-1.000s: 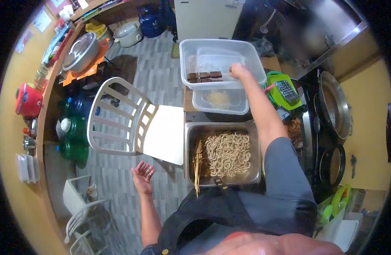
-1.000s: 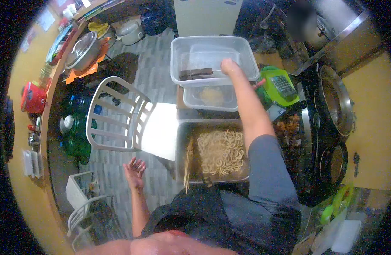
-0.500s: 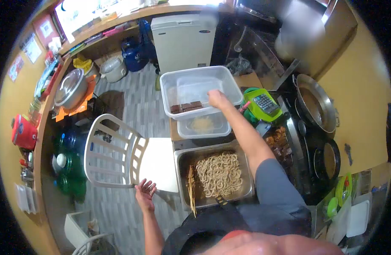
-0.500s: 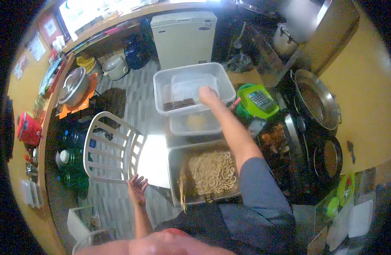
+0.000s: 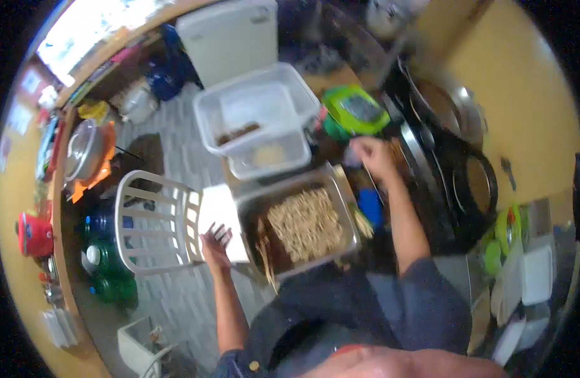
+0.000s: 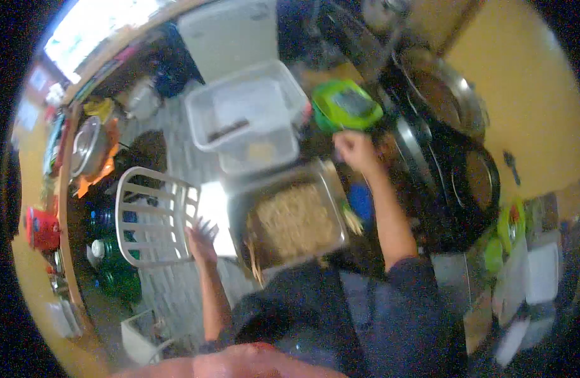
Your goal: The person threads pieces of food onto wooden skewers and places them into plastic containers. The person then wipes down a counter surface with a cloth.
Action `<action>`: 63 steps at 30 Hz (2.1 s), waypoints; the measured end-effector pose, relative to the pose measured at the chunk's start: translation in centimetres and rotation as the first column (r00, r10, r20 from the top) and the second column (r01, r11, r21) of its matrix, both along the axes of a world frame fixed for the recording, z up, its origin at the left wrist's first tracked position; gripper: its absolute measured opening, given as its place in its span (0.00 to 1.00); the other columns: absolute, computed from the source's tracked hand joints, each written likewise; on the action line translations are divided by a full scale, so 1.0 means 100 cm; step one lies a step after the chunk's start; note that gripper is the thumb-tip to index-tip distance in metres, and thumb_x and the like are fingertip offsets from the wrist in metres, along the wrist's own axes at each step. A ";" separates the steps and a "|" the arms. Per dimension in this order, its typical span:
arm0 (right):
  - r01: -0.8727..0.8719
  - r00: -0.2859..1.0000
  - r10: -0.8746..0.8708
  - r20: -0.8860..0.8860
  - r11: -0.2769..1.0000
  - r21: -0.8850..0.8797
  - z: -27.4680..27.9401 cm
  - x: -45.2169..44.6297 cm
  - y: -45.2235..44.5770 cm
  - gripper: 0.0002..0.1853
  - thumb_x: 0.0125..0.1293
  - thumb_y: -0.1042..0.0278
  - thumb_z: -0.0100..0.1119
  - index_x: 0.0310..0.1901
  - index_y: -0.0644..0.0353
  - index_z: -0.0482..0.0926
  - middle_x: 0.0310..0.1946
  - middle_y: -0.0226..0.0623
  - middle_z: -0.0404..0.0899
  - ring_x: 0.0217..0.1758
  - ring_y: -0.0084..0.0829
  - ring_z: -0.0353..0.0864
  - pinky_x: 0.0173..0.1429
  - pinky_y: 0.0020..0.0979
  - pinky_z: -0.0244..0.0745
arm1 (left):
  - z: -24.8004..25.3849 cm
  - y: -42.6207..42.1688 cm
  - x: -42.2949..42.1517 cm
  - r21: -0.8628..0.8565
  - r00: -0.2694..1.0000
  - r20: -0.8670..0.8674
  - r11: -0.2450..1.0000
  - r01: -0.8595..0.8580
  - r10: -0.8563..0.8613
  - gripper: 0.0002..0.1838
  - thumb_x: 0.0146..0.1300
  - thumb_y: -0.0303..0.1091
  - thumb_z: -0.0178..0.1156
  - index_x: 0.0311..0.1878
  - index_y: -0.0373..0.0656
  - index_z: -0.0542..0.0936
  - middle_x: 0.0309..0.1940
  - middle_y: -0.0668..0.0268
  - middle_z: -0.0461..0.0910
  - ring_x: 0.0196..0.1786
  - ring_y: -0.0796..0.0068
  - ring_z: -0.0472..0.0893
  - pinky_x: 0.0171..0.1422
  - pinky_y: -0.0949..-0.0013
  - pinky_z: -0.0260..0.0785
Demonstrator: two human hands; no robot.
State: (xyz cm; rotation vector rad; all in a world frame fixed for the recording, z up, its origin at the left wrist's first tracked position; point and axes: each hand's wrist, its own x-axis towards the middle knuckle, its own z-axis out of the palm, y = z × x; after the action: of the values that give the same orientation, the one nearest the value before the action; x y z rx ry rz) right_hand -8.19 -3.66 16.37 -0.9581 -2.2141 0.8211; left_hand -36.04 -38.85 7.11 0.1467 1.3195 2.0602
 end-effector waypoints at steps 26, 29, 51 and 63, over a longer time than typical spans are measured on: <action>0.174 0.965 -0.198 -0.170 0.974 -0.144 -0.135 0.094 0.078 0.14 0.49 0.81 0.56 0.40 0.61 0.71 0.26 0.37 0.75 0.30 0.34 0.76 0.38 0.32 0.71 | 0.036 0.072 0.156 -0.165 0.988 -0.033 0.974 -0.156 0.153 0.33 0.62 0.61 0.41 0.56 0.39 0.67 0.46 0.56 0.75 0.48 0.58 0.76 0.47 0.64 0.70; 0.188 0.962 -0.206 -0.182 0.976 -0.109 -0.135 0.092 0.070 0.14 0.49 0.80 0.56 0.39 0.61 0.71 0.27 0.38 0.74 0.31 0.36 0.75 0.40 0.34 0.70 | 0.034 0.065 0.159 -0.179 0.989 -0.034 0.972 -0.151 0.147 0.33 0.63 0.61 0.41 0.56 0.39 0.67 0.45 0.57 0.76 0.47 0.59 0.77 0.47 0.64 0.70; 0.163 0.903 -0.080 0.423 0.973 -0.163 -0.202 0.052 0.001 0.35 0.59 0.74 0.44 0.66 0.67 0.41 0.50 0.63 0.67 0.51 0.56 0.69 0.56 0.44 0.65 | -0.009 0.033 0.127 -0.126 0.988 -0.141 0.991 0.052 -0.070 0.35 0.63 0.60 0.40 0.57 0.35 0.65 0.48 0.54 0.73 0.47 0.59 0.77 0.52 0.61 0.69; 0.124 0.905 -0.101 0.414 0.992 -0.029 -0.206 0.048 0.007 0.40 0.55 0.78 0.46 0.66 0.69 0.35 0.40 0.65 0.70 0.37 0.55 0.74 0.43 0.44 0.70 | -0.004 0.018 0.128 -0.037 0.990 -0.137 0.999 0.040 -0.045 0.32 0.64 0.56 0.44 0.57 0.35 0.65 0.48 0.55 0.73 0.47 0.59 0.77 0.53 0.62 0.69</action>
State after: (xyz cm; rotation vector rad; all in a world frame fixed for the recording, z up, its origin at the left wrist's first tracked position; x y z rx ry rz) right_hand -3.39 -2.99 -4.23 -1.3794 -2.4653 0.6757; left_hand -23.20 -37.03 6.66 0.3043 1.4213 2.0209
